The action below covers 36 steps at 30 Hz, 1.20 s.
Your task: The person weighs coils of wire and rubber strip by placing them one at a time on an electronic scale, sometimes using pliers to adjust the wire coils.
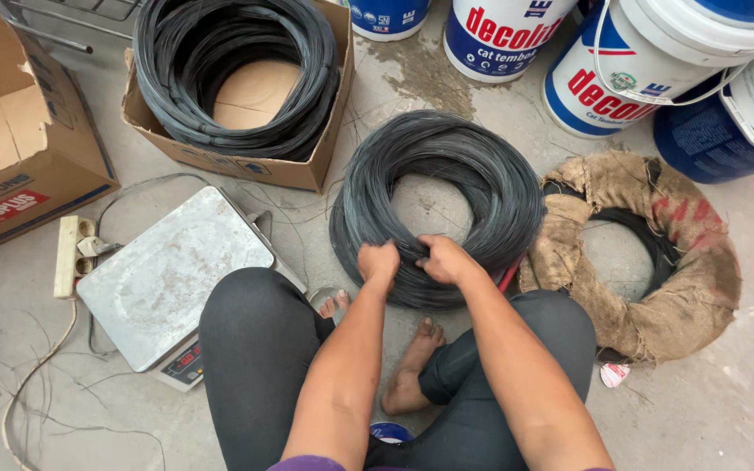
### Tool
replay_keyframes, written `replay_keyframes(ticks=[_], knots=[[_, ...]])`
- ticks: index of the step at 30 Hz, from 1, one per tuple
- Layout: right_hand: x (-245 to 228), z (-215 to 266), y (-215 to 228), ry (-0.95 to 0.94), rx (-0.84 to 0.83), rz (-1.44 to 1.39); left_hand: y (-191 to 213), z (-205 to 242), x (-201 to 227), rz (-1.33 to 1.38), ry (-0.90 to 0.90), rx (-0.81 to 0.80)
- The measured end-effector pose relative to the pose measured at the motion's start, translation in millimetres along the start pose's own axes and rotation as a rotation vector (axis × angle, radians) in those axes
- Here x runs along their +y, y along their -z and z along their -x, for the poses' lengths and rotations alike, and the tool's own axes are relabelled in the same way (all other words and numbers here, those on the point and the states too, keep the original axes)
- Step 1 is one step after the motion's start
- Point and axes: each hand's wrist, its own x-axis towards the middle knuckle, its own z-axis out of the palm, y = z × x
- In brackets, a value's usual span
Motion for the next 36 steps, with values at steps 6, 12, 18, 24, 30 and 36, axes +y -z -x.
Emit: replay_keyframes(ticks=[6, 12, 18, 24, 30, 36], knots=[[47.4, -17.8, -25.3, 0.055, 0.116, 0.169, 44.2, 50.4, 55.6, 0.562, 0.090, 0.004], [-4.0, 9.1, 11.2, -0.119, 0.007, 0.162, 28.2, 29.0, 37.6, 0.652, 0.116, 0.011], [-9.6, 15.8, 27.0, -0.126, -0.031, 0.063, 22.5, 31.6, 32.2, 0.801, 0.139, -0.165], [-16.7, 18.8, 25.1, -0.100, -0.095, 0.101, 23.0, 28.8, 19.4, 0.855, 0.089, -0.279], [-37.9, 27.0, 42.8, -0.102, -0.100, 0.119, 9.4, 15.6, 3.0, 1.036, 0.153, -0.468], [-26.5, 25.7, 45.1, -0.166, -0.093, 0.223, -11.2, 4.0, -24.4, 0.660, 0.023, -0.723]])
